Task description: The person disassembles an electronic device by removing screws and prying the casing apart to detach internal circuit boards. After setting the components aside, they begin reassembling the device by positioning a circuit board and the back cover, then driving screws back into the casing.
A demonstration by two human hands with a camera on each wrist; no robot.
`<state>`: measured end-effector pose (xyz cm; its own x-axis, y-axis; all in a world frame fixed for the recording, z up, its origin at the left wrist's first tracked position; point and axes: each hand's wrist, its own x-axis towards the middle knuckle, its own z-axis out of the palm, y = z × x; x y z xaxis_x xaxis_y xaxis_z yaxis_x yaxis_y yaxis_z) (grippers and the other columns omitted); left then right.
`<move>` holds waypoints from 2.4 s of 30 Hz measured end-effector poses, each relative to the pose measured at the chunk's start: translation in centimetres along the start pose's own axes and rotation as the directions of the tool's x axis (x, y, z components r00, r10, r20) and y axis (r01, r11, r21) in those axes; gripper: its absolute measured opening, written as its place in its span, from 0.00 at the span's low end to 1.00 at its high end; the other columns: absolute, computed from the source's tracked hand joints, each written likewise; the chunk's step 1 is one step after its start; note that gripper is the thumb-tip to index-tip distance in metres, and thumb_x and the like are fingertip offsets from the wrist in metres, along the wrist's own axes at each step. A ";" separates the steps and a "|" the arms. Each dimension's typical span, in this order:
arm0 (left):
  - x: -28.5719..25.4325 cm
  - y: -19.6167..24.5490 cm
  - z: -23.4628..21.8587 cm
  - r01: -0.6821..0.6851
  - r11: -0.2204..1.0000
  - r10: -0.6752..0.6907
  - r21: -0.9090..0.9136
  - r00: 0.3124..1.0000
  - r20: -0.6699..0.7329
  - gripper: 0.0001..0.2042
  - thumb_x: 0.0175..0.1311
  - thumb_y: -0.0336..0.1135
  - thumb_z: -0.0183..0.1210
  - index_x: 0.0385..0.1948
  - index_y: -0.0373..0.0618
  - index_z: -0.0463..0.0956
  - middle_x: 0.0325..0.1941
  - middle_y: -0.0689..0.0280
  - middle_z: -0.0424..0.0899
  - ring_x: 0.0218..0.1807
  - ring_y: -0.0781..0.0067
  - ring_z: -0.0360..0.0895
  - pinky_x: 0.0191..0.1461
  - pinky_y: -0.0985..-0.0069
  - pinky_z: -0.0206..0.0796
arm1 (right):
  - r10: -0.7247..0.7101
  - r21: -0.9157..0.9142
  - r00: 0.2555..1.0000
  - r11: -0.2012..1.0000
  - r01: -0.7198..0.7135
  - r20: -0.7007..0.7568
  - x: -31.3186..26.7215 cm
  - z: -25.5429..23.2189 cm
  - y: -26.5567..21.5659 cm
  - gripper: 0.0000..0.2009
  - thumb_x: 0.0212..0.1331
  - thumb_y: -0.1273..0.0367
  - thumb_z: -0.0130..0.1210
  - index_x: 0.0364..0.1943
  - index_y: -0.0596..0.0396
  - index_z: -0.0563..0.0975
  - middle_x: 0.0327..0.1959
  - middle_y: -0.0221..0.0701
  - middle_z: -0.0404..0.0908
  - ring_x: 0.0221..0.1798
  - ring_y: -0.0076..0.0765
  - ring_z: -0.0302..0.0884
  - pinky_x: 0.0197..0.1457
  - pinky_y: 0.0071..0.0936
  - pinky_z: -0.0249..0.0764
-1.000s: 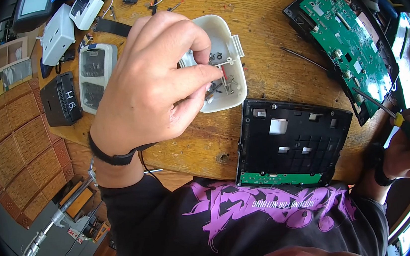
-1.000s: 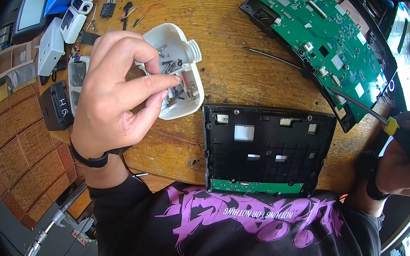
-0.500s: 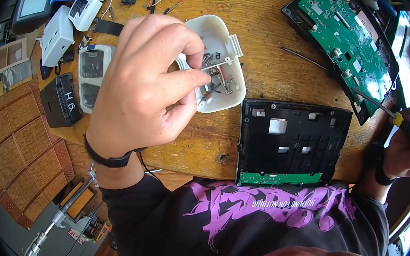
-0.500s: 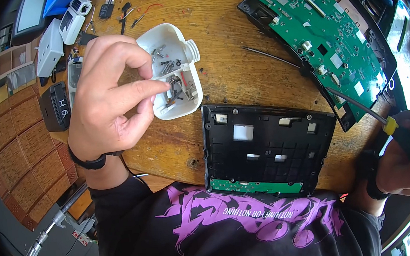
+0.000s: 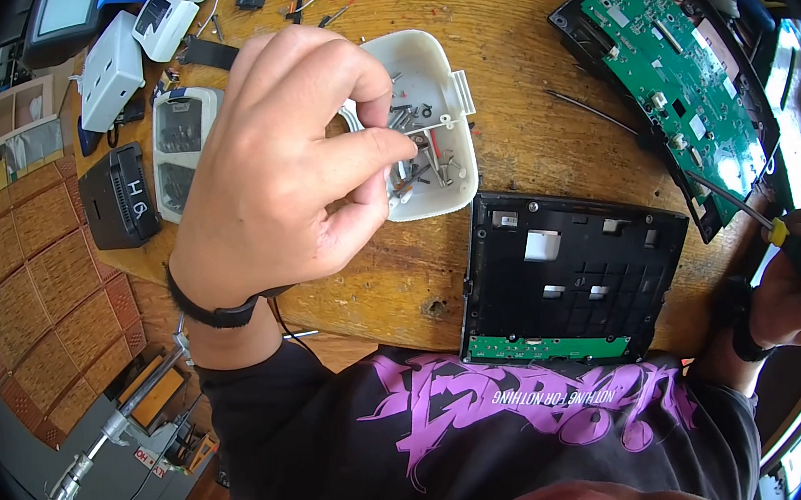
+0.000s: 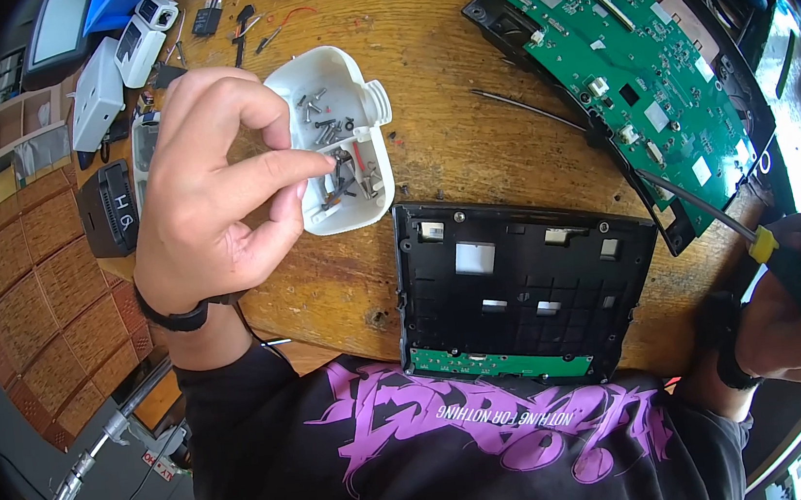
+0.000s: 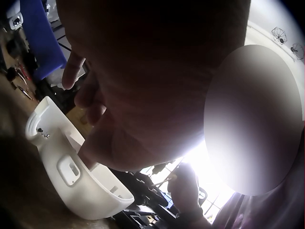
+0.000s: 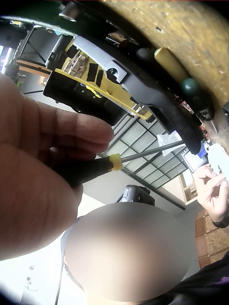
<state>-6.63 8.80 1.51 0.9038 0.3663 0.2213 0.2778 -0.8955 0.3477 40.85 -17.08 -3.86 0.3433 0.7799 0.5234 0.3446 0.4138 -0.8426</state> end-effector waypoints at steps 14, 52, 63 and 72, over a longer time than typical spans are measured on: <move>0.1 0.6 0.7 0.020 0.997 -0.022 0.080 1.000 0.019 0.16 0.42 0.21 0.76 0.38 0.42 0.93 0.42 0.65 0.83 0.49 0.55 0.82 0.53 0.57 0.72 | -0.014 -0.098 0.999 0.995 0.011 -0.030 0.1 -0.1 -0.1 0.35 0.87 0.43 0.48 0.53 0.72 0.80 0.44 0.61 0.84 0.45 0.62 0.83 0.48 0.54 0.82; 0.1 -0.1 0.6 0.099 0.991 -0.098 -0.092 0.995 0.014 0.13 0.61 0.13 0.75 0.45 0.34 0.88 0.51 0.57 0.87 0.50 0.57 0.90 0.52 0.66 0.83 | -0.425 -0.452 0.904 0.797 0.401 0.053 3.8 8.5 -0.1 0.23 0.93 0.54 0.41 0.49 0.63 0.73 0.28 0.39 0.84 0.24 0.36 0.87 0.21 0.27 0.84; -0.4 -0.3 1.9 0.099 0.984 -0.111 -0.145 0.991 -0.078 0.12 0.63 0.15 0.75 0.44 0.36 0.85 0.48 0.56 0.94 0.50 0.58 0.94 0.52 0.67 0.85 | 0.162 0.071 0.986 0.984 -0.165 0.050 -0.1 1.5 -0.5 0.36 0.85 0.45 0.45 0.54 0.75 0.79 0.46 0.53 0.83 0.43 0.52 0.82 0.40 0.38 0.77; -0.5 -0.7 2.4 0.099 0.973 -0.122 -0.206 0.988 -0.098 0.11 0.65 0.16 0.76 0.45 0.36 0.86 0.46 0.58 0.95 0.47 0.62 0.94 0.50 0.69 0.86 | 0.145 -0.212 0.950 0.973 -0.087 0.275 2.5 11.4 -5.1 0.29 0.80 0.51 0.70 0.65 0.62 0.73 0.56 0.59 0.91 0.43 0.43 0.96 0.46 0.32 0.91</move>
<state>-6.54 8.61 -1.00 0.8269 0.4955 0.2659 0.2930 -0.7833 0.5482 29.99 -11.83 0.29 0.1361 0.9305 0.3401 0.4908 0.2349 -0.8390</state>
